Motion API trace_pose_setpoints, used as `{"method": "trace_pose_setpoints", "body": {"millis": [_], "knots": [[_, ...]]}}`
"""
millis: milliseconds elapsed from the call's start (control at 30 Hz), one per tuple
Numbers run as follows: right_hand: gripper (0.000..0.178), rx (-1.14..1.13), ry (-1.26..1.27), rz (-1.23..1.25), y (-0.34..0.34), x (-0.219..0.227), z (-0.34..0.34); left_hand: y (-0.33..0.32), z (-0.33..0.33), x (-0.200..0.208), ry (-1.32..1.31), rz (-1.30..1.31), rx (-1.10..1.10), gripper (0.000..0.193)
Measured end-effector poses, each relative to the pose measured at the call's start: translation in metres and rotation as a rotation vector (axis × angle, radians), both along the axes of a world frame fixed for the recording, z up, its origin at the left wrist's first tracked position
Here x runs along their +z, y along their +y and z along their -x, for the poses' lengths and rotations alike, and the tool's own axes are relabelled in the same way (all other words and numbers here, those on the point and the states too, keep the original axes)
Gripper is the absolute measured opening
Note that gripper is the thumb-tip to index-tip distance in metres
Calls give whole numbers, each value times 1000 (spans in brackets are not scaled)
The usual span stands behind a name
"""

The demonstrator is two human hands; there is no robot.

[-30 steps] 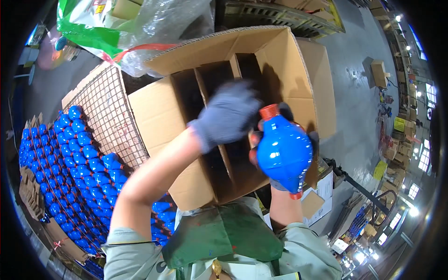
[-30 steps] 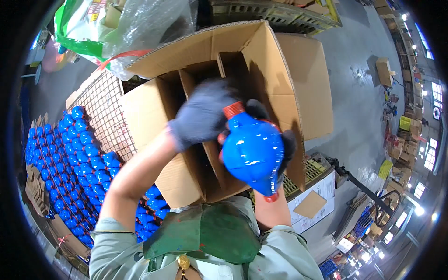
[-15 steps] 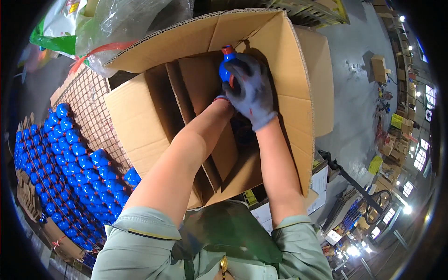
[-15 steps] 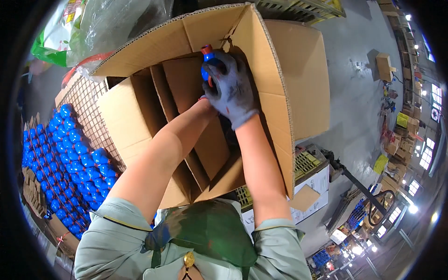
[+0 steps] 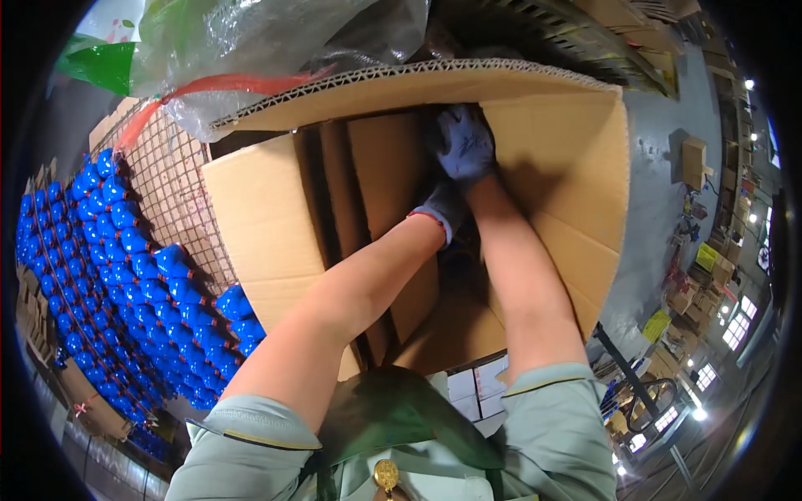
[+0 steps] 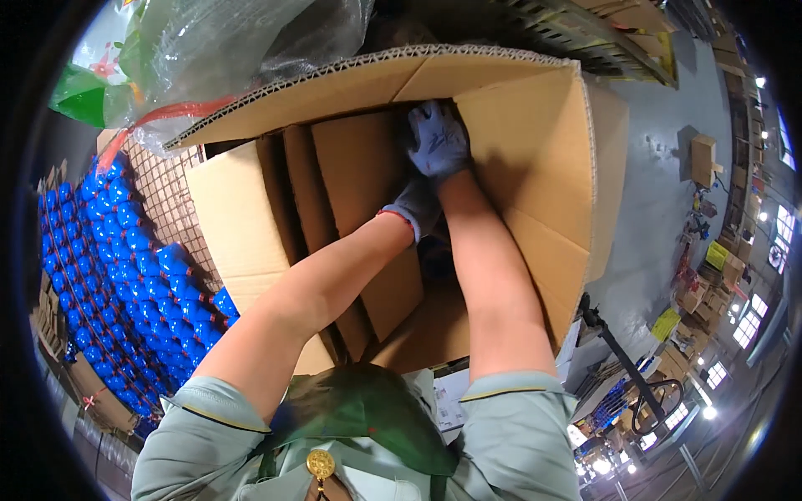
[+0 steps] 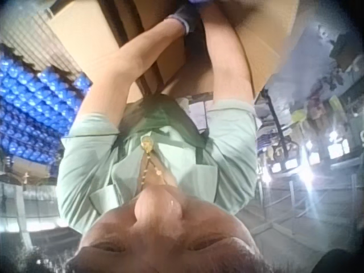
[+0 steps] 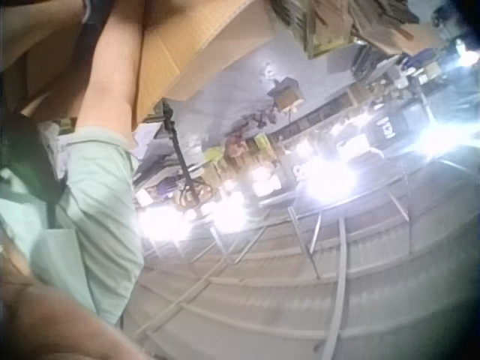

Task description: The person opens a cardboard box and places cardboard partitions inside to create a grid. They then pick up blue plastic items from a stack on a pallet and place them into the grid slots until the box is full, finally lifting the box.

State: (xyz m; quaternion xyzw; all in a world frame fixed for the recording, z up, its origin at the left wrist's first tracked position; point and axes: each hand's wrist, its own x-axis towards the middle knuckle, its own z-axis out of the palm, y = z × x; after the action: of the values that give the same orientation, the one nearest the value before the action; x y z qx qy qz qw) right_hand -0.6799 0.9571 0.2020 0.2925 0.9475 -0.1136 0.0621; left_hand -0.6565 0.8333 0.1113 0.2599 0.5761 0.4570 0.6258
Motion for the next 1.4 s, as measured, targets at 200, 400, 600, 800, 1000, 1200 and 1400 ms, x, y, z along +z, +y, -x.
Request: {"method": "trace_pose_setpoints", "body": {"millis": [200, 400, 600, 800, 1000, 1200, 1400], "knots": [[56, -147, 69, 104, -4, -13, 19, -11, -14, -14, 432, 150, -171, 50], [39, -108, 97, 33, 6, -123, -24, -2, 9, 132, 946, 41, -1148, 46], [41, -61, 121, 35, -5, -112, -19, -145, 88, 257, 998, -566, -183, 45], [38, -418, 365, 308, -7, -62, -19, -418, 221, 192, 1009, 168, 856, 45], [50, -371, 697, 380, -175, 163, 37, -545, 358, 75, 1263, 964, 694, 87], [65, -242, 566, 1648, -389, 193, 110, -520, 427, 65, 923, 1107, 373, 75], [59, -713, 666, 1908, -480, 93, 191, -492, 315, 177, 302, -109, 1052, 65]]}}
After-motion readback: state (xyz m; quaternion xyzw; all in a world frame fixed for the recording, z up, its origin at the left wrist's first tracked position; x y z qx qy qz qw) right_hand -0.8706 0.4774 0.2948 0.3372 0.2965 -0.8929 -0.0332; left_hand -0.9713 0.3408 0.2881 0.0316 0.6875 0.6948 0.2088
